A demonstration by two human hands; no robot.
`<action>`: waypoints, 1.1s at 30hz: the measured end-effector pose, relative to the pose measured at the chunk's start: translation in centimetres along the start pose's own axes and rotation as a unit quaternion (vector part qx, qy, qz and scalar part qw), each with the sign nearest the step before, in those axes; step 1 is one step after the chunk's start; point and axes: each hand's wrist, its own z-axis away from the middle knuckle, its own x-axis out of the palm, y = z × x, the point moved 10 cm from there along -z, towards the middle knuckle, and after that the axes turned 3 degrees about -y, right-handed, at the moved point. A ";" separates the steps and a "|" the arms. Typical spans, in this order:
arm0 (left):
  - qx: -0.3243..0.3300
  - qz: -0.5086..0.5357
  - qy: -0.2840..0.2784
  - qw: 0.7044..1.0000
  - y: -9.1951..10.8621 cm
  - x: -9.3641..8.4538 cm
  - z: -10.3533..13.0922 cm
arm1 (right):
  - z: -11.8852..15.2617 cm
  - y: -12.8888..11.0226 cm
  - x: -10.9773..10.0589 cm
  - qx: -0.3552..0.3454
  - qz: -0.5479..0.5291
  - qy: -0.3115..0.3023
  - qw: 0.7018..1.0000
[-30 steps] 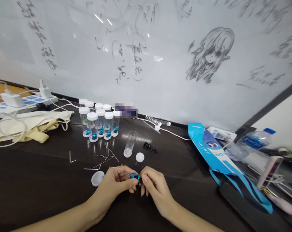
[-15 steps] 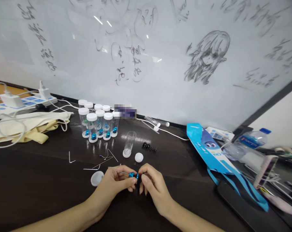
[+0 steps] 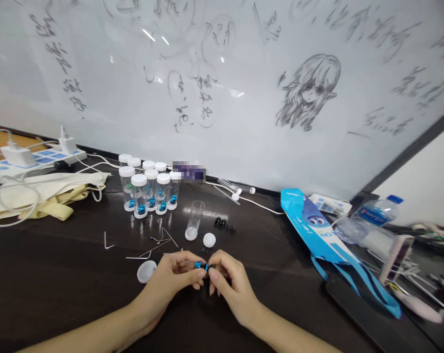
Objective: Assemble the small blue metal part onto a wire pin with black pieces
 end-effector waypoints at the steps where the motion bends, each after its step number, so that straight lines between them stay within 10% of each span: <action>1: -0.001 -0.003 0.001 1.000 -0.1 0.0 0.0 | 0.0 0.2 0.0 0.004 -0.005 -0.001 1.000; 33: -0.002 -0.028 0.002 1.000 -0.4 -0.3 -0.2 | 0.0 1.1 -0.1 0.030 -0.001 0.017 0.999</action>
